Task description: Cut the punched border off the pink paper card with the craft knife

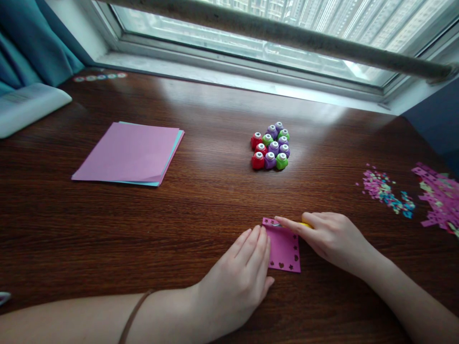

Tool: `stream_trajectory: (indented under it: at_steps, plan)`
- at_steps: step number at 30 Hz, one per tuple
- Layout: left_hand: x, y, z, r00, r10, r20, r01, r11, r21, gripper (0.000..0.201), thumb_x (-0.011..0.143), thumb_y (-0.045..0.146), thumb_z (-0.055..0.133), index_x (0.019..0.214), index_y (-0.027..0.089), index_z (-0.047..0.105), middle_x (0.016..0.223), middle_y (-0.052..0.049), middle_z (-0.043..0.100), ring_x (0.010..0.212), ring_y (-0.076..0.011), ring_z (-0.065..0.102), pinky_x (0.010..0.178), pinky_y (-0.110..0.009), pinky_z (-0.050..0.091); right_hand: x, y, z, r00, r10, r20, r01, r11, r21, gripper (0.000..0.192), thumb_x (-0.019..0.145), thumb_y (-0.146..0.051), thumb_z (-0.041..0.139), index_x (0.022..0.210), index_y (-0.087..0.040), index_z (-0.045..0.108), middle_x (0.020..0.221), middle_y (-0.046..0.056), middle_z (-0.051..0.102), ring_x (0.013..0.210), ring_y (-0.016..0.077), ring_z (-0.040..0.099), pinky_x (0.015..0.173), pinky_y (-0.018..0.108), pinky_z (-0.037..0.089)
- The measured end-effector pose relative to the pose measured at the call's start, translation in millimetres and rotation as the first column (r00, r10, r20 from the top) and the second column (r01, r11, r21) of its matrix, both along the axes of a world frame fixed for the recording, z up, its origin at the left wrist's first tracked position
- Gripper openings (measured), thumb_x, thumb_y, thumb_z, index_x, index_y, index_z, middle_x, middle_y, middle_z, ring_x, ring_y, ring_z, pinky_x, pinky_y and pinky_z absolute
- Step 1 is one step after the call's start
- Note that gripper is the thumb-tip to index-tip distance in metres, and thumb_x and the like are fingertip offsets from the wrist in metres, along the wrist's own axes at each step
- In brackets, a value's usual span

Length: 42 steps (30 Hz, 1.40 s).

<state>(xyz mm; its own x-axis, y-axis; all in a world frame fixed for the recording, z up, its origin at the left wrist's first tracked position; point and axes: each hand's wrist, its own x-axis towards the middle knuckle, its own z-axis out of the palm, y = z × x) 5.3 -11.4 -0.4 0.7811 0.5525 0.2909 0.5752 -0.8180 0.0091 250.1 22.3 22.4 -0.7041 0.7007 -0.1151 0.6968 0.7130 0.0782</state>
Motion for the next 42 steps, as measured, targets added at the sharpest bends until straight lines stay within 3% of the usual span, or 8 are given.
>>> stream_trajectory:
  at_steps: [22, 42]
  plan:
    - [2, -2, 2.2, 0.999, 0.018, -0.047, -0.017, 1.000, 0.024, 0.044, 0.087, 0.030, 0.044, 0.117, -0.001, 0.052, 0.122, -0.019, 0.055, 0.115, -0.0303, 0.050, 0.100, -0.036, 0.038, -3, -5, 6.2, 1.000, -0.013, -0.011, 0.013, 1.000, -0.009, 0.067, 0.084, -0.018, 0.056, 0.140, -0.030, 0.022, 0.070, -0.004, 0.048, 0.057, 0.0113, 0.048, 0.055, 0.028, 0.033]
    - [3, 0, 4.4, 0.999, 0.020, -0.047, -0.019, 1.000, 0.022, 0.045, 0.086, 0.032, 0.045, 0.116, -0.001, 0.054, 0.122, -0.019, 0.055, 0.114, -0.0305, 0.051, 0.097, -0.035, 0.042, 10, -11, 2.6, 0.999, -0.049, -0.013, 0.048, 0.996, -0.069, 0.063, 0.089, -0.016, 0.048, 0.141, -0.032, 0.017, 0.071, -0.003, 0.047, 0.059, 0.0123, 0.050, 0.056, 0.029, 0.033]
